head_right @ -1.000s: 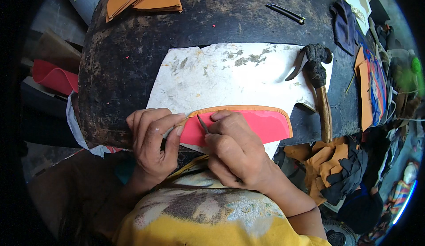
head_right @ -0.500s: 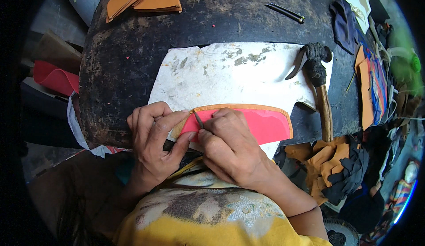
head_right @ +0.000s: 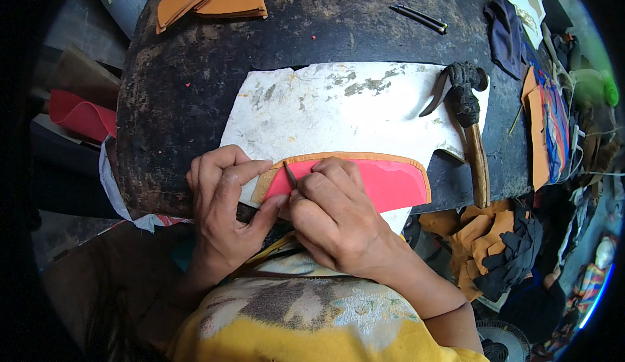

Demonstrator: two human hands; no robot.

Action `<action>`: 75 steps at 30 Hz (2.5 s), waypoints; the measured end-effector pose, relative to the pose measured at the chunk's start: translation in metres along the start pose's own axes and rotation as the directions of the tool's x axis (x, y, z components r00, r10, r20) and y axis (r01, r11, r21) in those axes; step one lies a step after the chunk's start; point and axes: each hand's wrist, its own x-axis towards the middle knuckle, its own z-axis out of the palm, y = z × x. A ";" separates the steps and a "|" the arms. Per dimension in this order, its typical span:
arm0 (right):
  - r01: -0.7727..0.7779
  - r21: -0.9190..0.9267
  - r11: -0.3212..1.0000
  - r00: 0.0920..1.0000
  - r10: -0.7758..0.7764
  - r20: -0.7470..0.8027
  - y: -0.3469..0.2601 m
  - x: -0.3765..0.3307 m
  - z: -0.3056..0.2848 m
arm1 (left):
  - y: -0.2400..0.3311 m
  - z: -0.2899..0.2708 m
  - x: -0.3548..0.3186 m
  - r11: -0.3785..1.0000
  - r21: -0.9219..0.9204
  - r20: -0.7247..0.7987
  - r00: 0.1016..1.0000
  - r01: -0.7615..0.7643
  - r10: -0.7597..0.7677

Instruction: The person uses a hammer and a small metal tool to press and shape the edges of pink and tan shoe upper pieces. They repeatedly tap along the seams, flip the pieces, and align multiple layers. Finally, they handle a completed tan shoe upper and place it aside.

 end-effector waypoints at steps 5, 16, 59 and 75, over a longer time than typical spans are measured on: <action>-0.026 -0.003 1.000 1.000 0.026 0.008 -0.002 -0.001 -0.001 | 0.002 -0.001 0.000 1.000 -0.020 0.016 1.000 0.013 -0.013; -0.011 0.019 1.000 1.000 0.011 0.003 -0.001 -0.002 0.000 | 0.003 0.000 0.000 1.000 -0.006 0.009 1.000 -0.007 0.007; -0.016 0.044 0.999 0.999 0.014 0.052 0.000 -0.002 -0.001 | 0.007 0.003 -0.015 1.000 -0.008 -0.062 0.998 -0.010 0.009; -0.006 0.052 0.999 0.999 0.003 0.045 0.000 -0.001 -0.001 | 0.009 0.007 -0.022 1.000 0.028 -0.127 0.992 0.012 -0.009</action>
